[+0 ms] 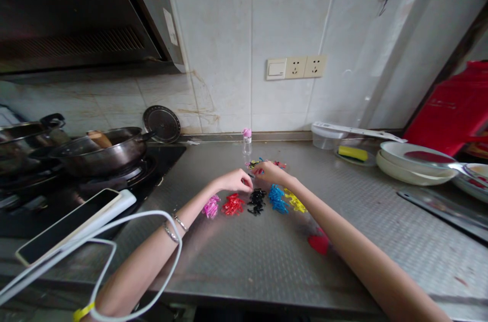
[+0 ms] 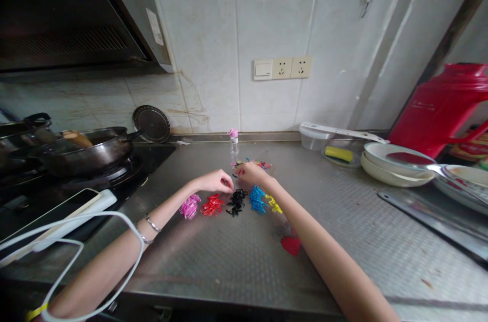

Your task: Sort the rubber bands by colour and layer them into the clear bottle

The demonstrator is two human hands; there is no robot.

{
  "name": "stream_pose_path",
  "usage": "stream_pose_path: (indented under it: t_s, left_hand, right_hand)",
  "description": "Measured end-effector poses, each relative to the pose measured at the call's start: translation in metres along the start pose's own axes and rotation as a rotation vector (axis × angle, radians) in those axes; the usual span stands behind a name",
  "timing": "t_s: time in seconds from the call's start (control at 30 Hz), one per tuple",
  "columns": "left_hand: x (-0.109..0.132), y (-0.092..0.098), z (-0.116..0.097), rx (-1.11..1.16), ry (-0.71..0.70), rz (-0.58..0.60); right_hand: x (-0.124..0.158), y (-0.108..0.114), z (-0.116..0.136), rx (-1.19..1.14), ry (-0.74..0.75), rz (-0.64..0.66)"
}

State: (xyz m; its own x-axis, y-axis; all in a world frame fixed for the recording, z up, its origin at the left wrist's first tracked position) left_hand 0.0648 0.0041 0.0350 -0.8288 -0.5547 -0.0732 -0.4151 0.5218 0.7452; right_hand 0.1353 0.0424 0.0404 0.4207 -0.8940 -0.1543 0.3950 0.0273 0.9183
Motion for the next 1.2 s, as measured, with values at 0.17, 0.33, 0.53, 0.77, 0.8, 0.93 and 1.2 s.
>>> stream_pose_path:
  t_s: [0.17, 0.33, 0.53, 0.77, 0.8, 0.93, 1.2]
  left_hand:
    - [0.007, 0.023, 0.017, 0.079, 0.045, -0.085]
    - [0.016, 0.044, 0.029, 0.065, 0.090, -0.179]
    - [0.027, 0.065, 0.042, 0.078, 0.127, -0.271]
    - [0.039, 0.075, 0.055, 0.080, 0.221, -0.307]
    - [0.040, 0.075, 0.057, 0.081, 0.229, -0.310]
    - [0.040, 0.074, 0.063, 0.095, 0.242, -0.308]
    - [0.037, 0.070, 0.068, 0.113, 0.255, -0.323]
  right_hand:
    - [0.004, -0.004, 0.007, 0.142, -0.006, -0.022]
    - [0.009, -0.004, 0.013, 0.245, -0.041, -0.065]
    - [0.013, -0.005, 0.025, 0.307, -0.040, -0.054]
    - [0.011, 0.006, 0.020, 0.221, -0.018, -0.107]
    - [0.011, 0.012, 0.016, 0.181, -0.023, -0.116]
    - [0.006, 0.044, -0.005, -0.010, -0.089, -0.133]
    - [0.014, 0.030, -0.033, -0.177, -0.172, 0.374]
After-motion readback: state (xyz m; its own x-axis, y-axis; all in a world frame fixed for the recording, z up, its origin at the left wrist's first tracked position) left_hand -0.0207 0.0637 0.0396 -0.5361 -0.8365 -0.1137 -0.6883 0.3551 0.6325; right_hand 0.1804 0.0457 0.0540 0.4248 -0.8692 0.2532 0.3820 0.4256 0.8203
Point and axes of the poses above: each hand's wrist, its own x-axis away from the middle knuckle, its own y-axis out of the back of the hand, z = x × y, the point moved 9 cm from there along -x, towards the middle knuckle, and after that the axes turned 11 degrees about -y, right-handed, at the moved point
